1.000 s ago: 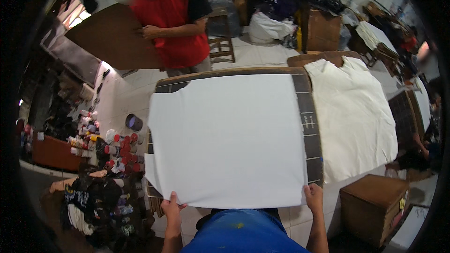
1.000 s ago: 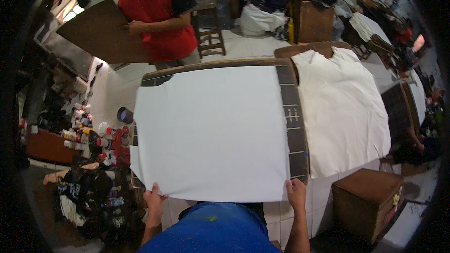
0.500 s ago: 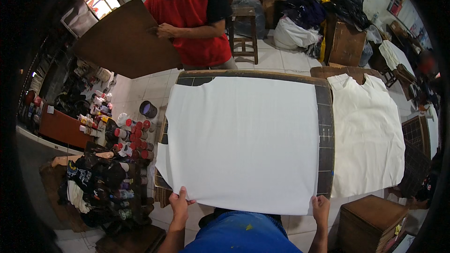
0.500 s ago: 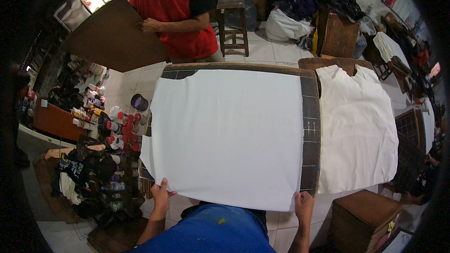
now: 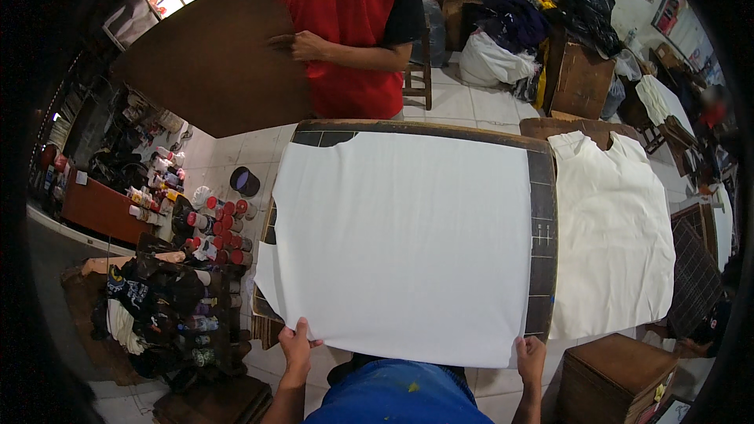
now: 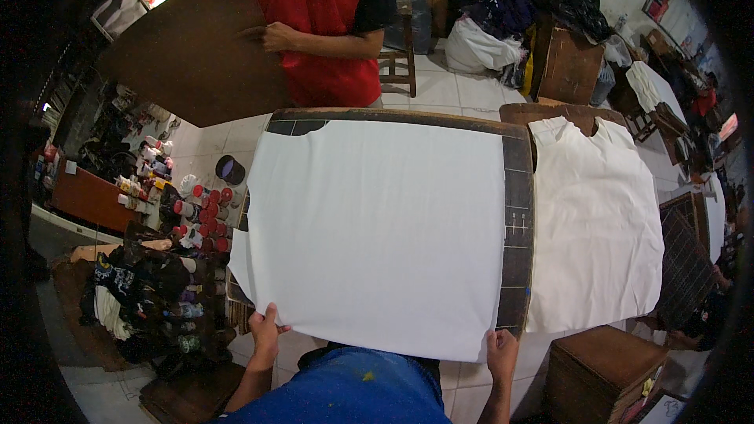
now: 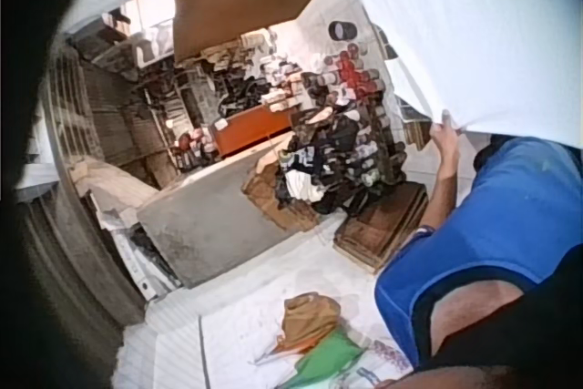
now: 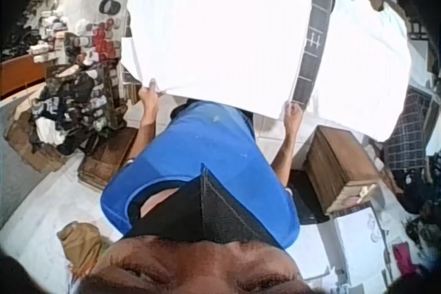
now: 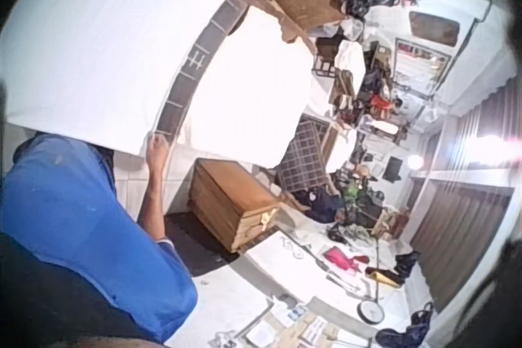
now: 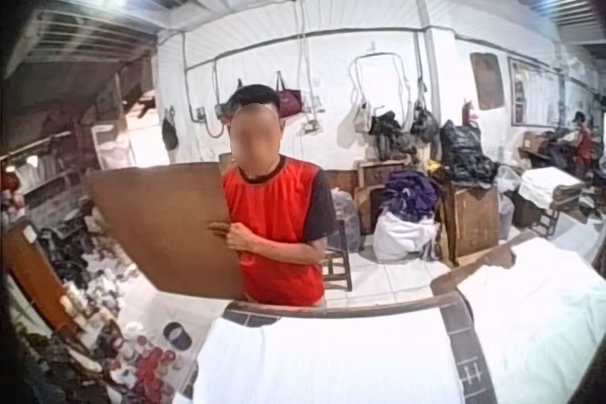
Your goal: The person repeatedly places white t-shirts onto a screen printing frame, smooths them flat with both hands, then lifts the frame to remove the shirt and repeats the cycle. A coworker in a red shirt is visible nearby handling cardboard and other items.
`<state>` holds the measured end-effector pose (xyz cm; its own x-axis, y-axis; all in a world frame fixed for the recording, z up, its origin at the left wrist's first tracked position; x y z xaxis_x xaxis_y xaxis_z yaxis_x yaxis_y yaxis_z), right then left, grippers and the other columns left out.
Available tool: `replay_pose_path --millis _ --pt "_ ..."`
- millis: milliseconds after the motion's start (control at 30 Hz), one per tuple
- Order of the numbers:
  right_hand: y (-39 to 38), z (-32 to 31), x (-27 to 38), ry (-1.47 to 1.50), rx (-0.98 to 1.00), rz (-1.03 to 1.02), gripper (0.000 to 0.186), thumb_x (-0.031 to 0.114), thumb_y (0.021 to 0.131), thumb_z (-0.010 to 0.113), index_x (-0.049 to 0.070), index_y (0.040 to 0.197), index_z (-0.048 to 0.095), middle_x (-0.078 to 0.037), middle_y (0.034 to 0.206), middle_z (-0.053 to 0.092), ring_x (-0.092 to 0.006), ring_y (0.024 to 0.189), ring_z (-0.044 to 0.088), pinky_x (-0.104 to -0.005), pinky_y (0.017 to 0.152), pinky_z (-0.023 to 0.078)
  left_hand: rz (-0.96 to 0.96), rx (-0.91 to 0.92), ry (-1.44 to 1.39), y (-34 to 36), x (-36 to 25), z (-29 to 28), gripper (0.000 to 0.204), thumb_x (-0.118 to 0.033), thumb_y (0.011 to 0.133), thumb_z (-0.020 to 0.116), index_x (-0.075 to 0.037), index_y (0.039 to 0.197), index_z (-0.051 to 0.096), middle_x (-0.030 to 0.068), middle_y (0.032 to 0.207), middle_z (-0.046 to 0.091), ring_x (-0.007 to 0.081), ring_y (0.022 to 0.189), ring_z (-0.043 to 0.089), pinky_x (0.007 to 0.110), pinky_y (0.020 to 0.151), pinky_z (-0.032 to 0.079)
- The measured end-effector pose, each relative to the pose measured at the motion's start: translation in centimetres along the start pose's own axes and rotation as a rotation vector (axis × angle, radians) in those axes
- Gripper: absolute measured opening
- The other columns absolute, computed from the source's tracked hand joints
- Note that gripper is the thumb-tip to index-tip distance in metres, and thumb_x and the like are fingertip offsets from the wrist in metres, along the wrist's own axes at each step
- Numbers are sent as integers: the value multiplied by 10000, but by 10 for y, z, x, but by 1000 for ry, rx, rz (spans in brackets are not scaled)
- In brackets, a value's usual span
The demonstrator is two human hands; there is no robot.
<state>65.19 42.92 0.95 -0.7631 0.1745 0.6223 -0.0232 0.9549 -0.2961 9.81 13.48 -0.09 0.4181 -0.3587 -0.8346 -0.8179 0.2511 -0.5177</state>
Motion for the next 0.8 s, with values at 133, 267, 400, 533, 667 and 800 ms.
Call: replay_pose_path --millis 133,267,400,533,667,800 --pt "0 1 -6 25 4 80 260 169 973 707 -43 827 669 -73 665 600 -127 634 516 -340 605 449 3 -1 2 1 2 0 280 -176 1060 591 54 1217 621 135 1060 713 225 786 726 322 522 619" --pt "0 2 -5 78 1 57 255 154 970 715 -37 812 659 -32 656 566 -105 631 487 -318 592 431 14 -15 4 4 3 0 276 -169 1055 592 58 1209 625 132 1049 716 223 774 724 323 517 620" --pt "0 5 -8 140 1 72 278 169 980 728 -18 792 642 6 660 549 -79 640 469 -290 583 410 42 -32 -10 4 4 0 272 -184 1057 593 40 1206 636 118 1037 721 200 744 709 309 493 589" --pt "-4 7 -11 210 -7 94 312 204 1005 717 18 776 616 48 666 510 -45 629 426 -271 554 350 15 -47 48 5 8 -4 259 -221 1062 610 17 1150 664 64 899 699 135 624 627 282 448 501" --pt "-12 8 -15 377 -2 112 285 193 1016 706 21 807 618 55 690 509 -41 640 426 -257 563 349 25 3 102 5 7 -5 258 -251 1062 629 1 1075 683 17 759 640 96 536 545 275 431 446" --pt "-21 9 -19 316 38 93 248 173 1021 691 9 845 632 44 701 524 -58 647 447 -260 577 379 7 80 137 3 10 0 249 -262 1056 643 -20 1010 679 2 721 614 94 523 529 274 432 423"
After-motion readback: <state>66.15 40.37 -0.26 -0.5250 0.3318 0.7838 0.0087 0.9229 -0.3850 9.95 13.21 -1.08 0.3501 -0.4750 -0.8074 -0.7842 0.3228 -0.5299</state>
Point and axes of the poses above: each hand's wrist, its own y-axis towards the middle knuckle, its own z-axis out of the palm, x = y × z, the point moved 9 cm from there along y, towards the middle knuckle
